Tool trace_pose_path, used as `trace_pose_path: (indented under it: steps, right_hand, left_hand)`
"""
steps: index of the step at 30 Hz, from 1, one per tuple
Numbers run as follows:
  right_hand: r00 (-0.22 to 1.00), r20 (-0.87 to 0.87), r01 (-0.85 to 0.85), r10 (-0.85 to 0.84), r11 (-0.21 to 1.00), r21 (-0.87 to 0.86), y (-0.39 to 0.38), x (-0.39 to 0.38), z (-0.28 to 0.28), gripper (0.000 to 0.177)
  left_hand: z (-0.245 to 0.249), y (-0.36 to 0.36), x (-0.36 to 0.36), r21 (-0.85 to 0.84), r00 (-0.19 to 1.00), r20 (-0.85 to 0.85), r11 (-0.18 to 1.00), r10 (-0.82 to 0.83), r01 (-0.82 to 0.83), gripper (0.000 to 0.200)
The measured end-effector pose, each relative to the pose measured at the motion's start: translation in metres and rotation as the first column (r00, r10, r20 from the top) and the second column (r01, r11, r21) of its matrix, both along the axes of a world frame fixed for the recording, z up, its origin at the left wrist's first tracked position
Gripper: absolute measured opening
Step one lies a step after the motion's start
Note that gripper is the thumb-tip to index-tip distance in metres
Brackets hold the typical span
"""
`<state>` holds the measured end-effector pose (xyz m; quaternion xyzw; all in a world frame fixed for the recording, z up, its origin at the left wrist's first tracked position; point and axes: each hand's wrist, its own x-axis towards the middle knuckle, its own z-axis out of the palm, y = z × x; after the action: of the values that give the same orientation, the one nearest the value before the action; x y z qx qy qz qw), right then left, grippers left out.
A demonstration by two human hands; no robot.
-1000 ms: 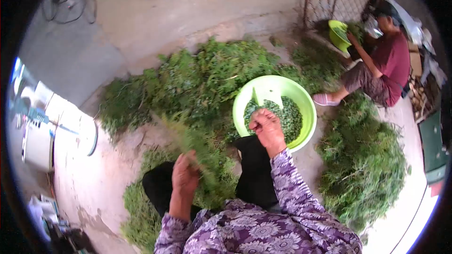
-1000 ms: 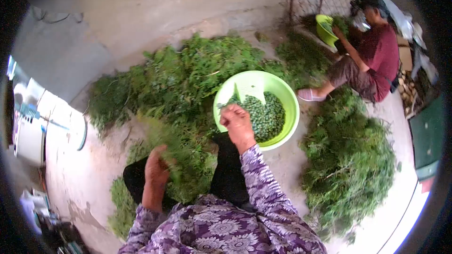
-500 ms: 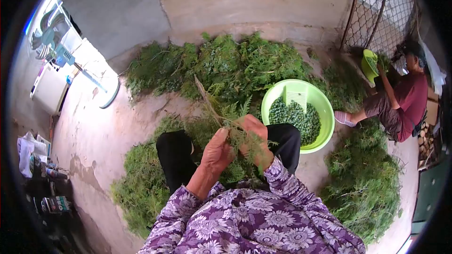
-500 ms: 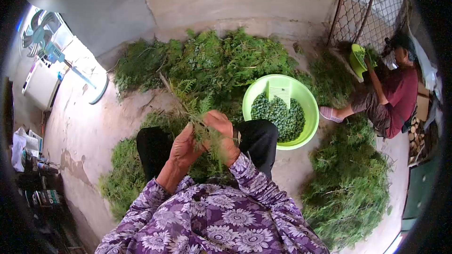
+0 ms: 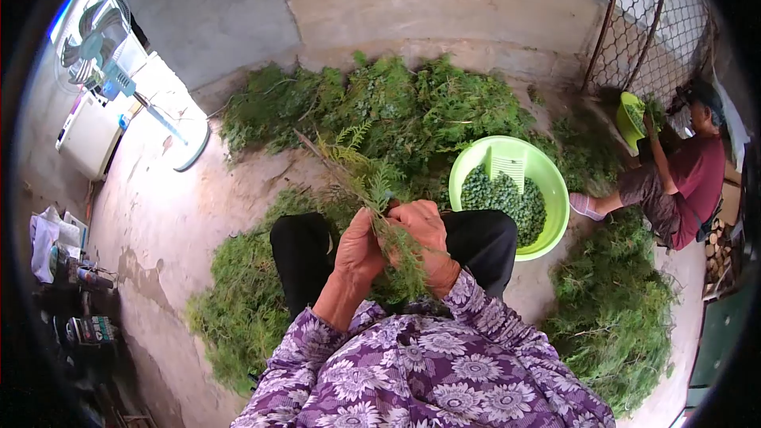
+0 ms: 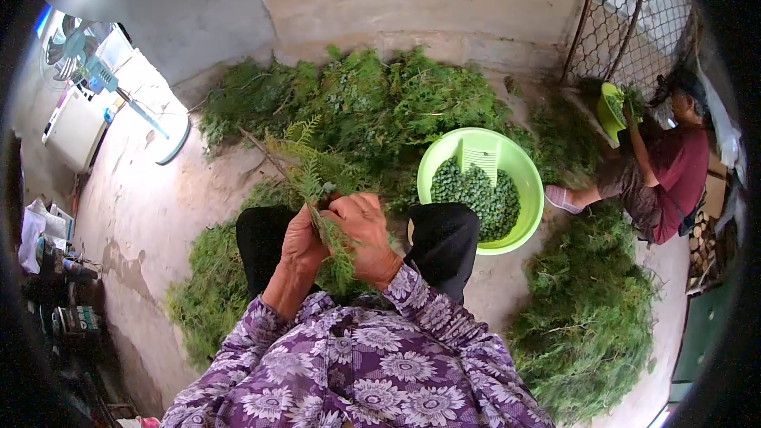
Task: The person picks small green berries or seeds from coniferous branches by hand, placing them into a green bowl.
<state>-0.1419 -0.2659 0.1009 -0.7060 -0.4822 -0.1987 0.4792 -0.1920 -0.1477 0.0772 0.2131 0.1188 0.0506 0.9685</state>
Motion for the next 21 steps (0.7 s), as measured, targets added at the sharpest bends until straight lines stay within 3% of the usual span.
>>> trace_pose_path:
  steps: [5,7,9,10,12,14,16,17,18,19,21]
  right_hand:
    - [0.997,0.072,-0.031,0.038,0.995,-0.097,0.001,-0.005,0.000,0.023]
    - [0.996,0.067,-0.043,0.052,0.991,-0.130,0.000,-0.007,0.004,0.023]
    - [0.994,-0.063,-0.097,0.088,0.983,-0.156,-0.006,-0.010,0.015,0.023]
    - [0.994,-0.063,-0.095,0.086,0.984,-0.152,-0.007,-0.007,0.014,0.023]
    - [0.941,-0.303,-0.140,0.152,0.988,0.060,-0.010,-0.004,0.012,0.024]
    - [0.905,-0.399,-0.123,0.147,0.989,0.086,-0.015,0.003,0.014,0.025]
    - [0.641,-0.724,-0.054,0.254,0.956,0.288,-0.016,0.005,0.013,0.022]
    - [0.602,-0.742,-0.086,0.295,0.948,0.307,-0.016,0.004,0.017,0.023]
    - [0.602,-0.742,-0.080,0.294,0.947,0.310,-0.014,0.002,0.019,0.023]
    - [0.664,-0.701,-0.101,0.261,0.960,0.262,-0.011,-0.001,0.019,0.024]
    - [0.834,-0.532,-0.114,0.148,0.989,0.097,-0.012,0.000,0.020,0.023]
  left_hand:
    - [-0.006,0.011,-0.003,0.011,0.996,0.082,1.000,0.026,-0.027,0.021]
    - [0.000,0.011,-0.005,0.055,0.998,0.040,0.997,0.053,-0.055,0.019]
    - [0.001,0.012,-0.006,0.098,0.997,0.000,0.992,0.081,-0.080,0.016]
    - [-0.005,0.015,-0.008,0.077,0.994,0.092,0.995,0.050,-0.058,0.021]
    - [-0.011,0.025,-0.009,0.059,0.983,0.181,0.998,0.017,-0.028,0.026]
    - [-0.009,0.032,-0.012,0.234,0.999,0.050,0.972,-0.004,-0.008,0.027]
    - [-0.003,0.023,-0.014,0.247,0.999,0.038,0.969,0.013,-0.022,0.028]
    - [0.006,0.017,-0.014,0.260,0.999,0.032,0.965,0.033,-0.040,0.030]
    - [0.010,0.012,-0.013,0.274,0.998,0.027,0.960,0.053,-0.058,0.032]
    - [-0.004,0.013,-0.008,0.200,0.999,0.028,0.979,0.035,-0.040,0.029]
    - [0.008,0.006,-0.008,0.213,1.000,0.005,0.977,0.020,-0.020,0.026]
